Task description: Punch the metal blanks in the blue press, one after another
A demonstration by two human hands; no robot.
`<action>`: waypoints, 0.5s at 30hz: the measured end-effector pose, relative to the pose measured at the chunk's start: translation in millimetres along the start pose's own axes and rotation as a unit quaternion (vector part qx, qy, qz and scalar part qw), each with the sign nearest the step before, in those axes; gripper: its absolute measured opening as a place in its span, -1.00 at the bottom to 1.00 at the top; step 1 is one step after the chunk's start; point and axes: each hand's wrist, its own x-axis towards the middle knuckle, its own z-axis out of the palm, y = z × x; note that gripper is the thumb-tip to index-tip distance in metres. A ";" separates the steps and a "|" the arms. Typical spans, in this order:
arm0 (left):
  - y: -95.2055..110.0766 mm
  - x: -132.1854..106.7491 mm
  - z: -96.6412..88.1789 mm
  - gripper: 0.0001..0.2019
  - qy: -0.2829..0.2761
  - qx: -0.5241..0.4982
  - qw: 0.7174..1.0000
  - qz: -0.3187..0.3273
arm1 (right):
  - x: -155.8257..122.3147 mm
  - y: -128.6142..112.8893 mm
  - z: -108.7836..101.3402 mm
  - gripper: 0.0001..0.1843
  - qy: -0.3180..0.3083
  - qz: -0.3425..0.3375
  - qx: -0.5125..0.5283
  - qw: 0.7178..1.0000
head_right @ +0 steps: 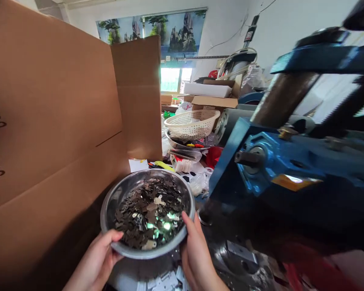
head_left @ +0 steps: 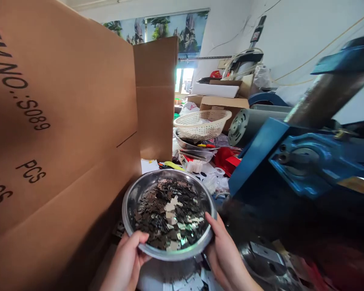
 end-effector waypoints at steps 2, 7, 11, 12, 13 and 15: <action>6.4 13.4 16.8 -0.90 -0.001 0.016 1.000 0.005 | 1.0 -1.8 3.9 -0.32 -0.006 -0.027 0.002 1.000; 8.7 51.3 42.8 -0.83 0.015 0.048 0.998 0.048 | -20.1 -2.2 -16.5 -0.36 -0.047 0.008 -0.051 0.998; 2.1 69.1 49.6 -0.89 0.024 0.079 0.996 0.031 | -61.3 -4.4 -43.6 -0.37 -0.067 0.020 -0.152 0.986; 1.1 70.4 49.6 -0.89 0.020 0.081 0.996 0.028 | -72.9 -6.0 -50.2 -0.38 -0.087 0.019 -0.169 0.982; 0.8 70.5 49.0 -0.91 0.011 0.081 0.996 0.018 | -84.4 -8.0 -56.6 -0.38 -0.108 0.019 -0.177 0.978; 1.7 67.7 46.8 -0.92 -0.013 0.084 0.996 0.012 | -107.2 -13.0 -68.8 -0.38 -0.149 0.027 -0.175 0.973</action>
